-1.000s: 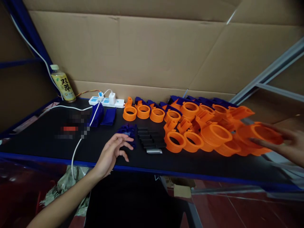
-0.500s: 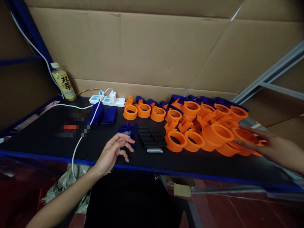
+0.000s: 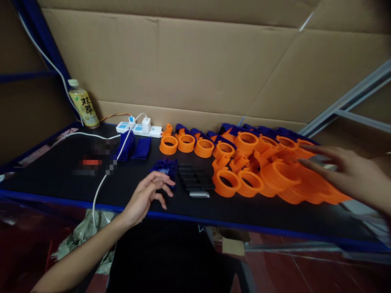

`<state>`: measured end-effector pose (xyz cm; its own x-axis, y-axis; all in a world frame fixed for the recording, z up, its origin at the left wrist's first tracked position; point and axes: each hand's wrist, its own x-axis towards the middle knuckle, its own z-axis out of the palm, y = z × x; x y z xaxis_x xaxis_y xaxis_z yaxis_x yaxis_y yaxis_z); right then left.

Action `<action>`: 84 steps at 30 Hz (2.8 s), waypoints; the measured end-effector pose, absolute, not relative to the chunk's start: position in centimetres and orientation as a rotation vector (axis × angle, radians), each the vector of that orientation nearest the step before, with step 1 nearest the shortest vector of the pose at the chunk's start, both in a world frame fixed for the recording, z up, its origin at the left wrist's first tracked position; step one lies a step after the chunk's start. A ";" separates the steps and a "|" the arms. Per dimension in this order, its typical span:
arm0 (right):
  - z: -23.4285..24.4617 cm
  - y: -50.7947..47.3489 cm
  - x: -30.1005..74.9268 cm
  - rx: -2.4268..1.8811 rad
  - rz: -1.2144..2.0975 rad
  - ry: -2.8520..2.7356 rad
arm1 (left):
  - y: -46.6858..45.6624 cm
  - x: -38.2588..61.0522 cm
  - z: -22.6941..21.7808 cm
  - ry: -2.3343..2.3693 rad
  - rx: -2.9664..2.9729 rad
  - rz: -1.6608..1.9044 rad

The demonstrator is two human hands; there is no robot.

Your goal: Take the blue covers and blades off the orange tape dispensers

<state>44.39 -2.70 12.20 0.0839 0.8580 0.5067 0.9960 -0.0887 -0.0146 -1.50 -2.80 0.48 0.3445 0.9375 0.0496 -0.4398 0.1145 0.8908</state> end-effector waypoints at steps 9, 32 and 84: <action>11.0 9.2 25.8 -1.608 -0.314 -2.627 | -2.8 -1.6 0.4 0.626 0.983 1.110; 13.2 -0.1 18.3 -1.212 -0.575 -2.741 | -2.3 -2.0 0.5 0.517 0.820 1.381; 9.3 15.6 5.4 -1.647 0.474 -2.314 | -2.6 -2.7 1.3 0.559 0.512 1.451</action>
